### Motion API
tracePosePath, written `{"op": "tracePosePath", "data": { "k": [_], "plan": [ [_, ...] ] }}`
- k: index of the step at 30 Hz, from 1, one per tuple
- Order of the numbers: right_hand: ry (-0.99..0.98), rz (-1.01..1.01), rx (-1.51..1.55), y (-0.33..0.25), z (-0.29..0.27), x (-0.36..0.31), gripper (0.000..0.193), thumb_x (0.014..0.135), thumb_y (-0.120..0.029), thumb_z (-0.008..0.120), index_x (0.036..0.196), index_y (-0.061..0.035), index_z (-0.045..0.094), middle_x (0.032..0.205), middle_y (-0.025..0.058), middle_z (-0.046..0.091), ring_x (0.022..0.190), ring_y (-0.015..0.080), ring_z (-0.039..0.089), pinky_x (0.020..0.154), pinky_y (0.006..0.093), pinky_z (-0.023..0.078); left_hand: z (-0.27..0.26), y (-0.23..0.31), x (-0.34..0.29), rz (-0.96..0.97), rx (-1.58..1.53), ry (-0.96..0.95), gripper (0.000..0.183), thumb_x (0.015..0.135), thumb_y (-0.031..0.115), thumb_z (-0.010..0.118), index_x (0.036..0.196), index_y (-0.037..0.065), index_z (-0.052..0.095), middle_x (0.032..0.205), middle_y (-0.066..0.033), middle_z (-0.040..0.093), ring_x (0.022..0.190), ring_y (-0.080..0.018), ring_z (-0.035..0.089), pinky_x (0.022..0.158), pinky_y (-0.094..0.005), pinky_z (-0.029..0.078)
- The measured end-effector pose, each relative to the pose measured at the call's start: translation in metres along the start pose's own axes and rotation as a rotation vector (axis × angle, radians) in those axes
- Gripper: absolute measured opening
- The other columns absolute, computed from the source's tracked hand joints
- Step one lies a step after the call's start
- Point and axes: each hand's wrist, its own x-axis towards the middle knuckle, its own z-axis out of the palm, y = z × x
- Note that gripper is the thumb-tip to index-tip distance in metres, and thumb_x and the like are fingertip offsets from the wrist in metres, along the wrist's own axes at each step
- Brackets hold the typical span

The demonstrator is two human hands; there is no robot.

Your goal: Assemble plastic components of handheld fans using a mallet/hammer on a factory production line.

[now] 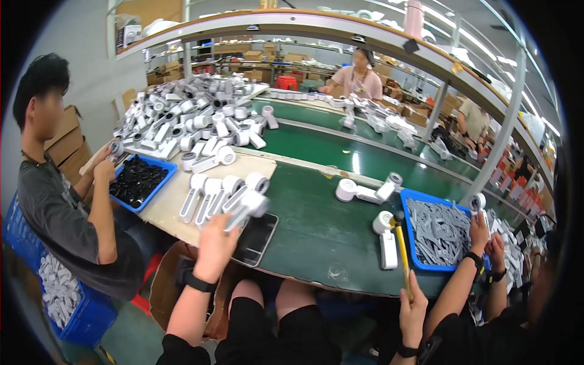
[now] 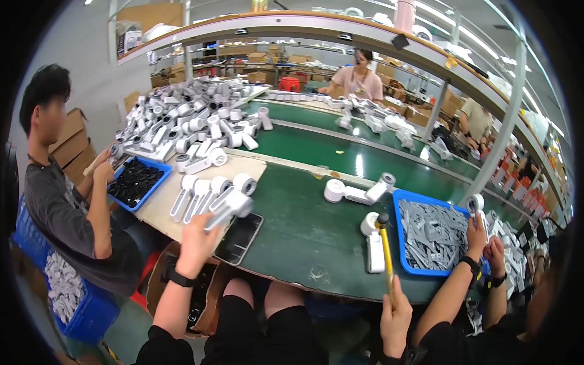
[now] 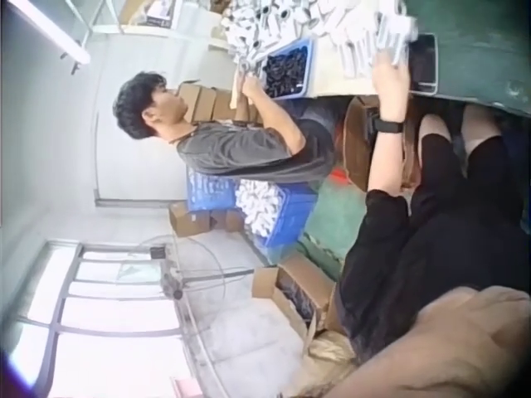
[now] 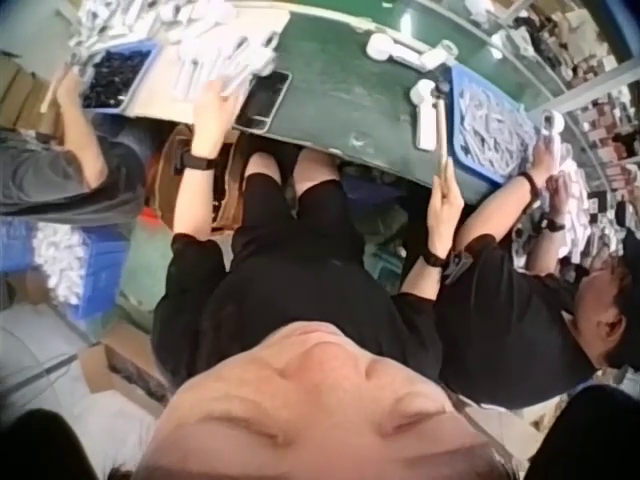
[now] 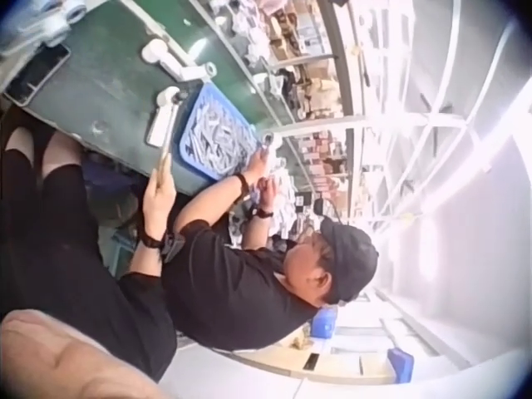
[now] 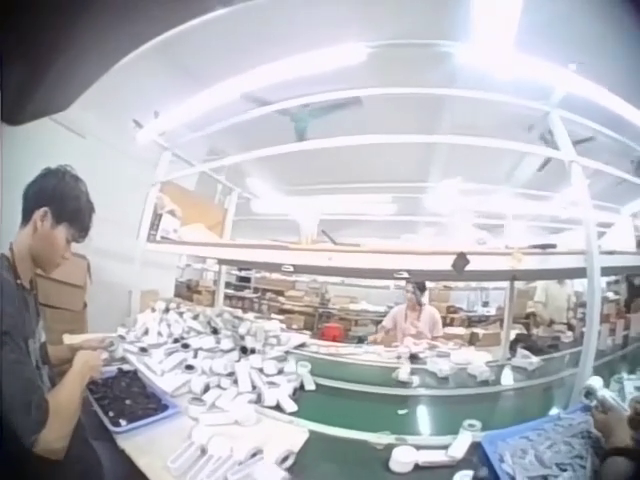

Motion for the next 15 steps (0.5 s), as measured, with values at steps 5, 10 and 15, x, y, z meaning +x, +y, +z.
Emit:
{"op": "tracePosePath", "data": {
  "k": [5, 10, 15],
  "plan": [
    [0.010, 0.136, -0.148, 0.020, -0.007, 0.004, 0.050, 0.092, -0.001, 0.059, 0.141, -0.0017, 0.051, 0.094, 0.0284, 0.064, 0.081, 0.0415, 0.062, 0.072, 0.0410, 0.049, 0.003, -0.067, 0.008, -0.107, 0.100, -0.015, 0.035, 0.081, 0.013, 0.075, 0.112, -0.001, 0.068, 0.098, -0.0253, 0.069, 0.095, -0.0424, 0.067, 0.085, -0.0455, 0.053],
    [-0.087, 0.257, -0.077, 0.024, 0.001, -0.008, 0.050, 0.091, -0.004, 0.063, 0.139, -0.0005, 0.053, 0.087, 0.0316, 0.062, 0.077, 0.0436, 0.065, 0.067, 0.0411, 0.050, 0.016, -0.049, 0.018, -0.256, 0.219, -0.132, 0.043, 0.079, 0.013, 0.076, 0.118, -0.001, 0.066, 0.107, -0.0271, 0.067, 0.104, -0.0437, 0.063, 0.089, -0.0461, 0.052],
    [-0.161, 0.313, 0.165, 0.027, 0.019, -0.028, 0.054, 0.093, -0.001, 0.061, 0.147, -0.0064, 0.051, 0.075, -0.0009, 0.055, 0.061, 0.0042, 0.047, 0.055, 0.0211, 0.040, 0.037, 0.089, 0.006, 0.128, -0.093, -0.170, 0.053, 0.078, 0.014, 0.077, 0.126, -0.002, 0.060, 0.124, -0.0270, 0.060, 0.113, -0.0458, 0.056, 0.101, -0.0494, 0.044]
  ]
}}
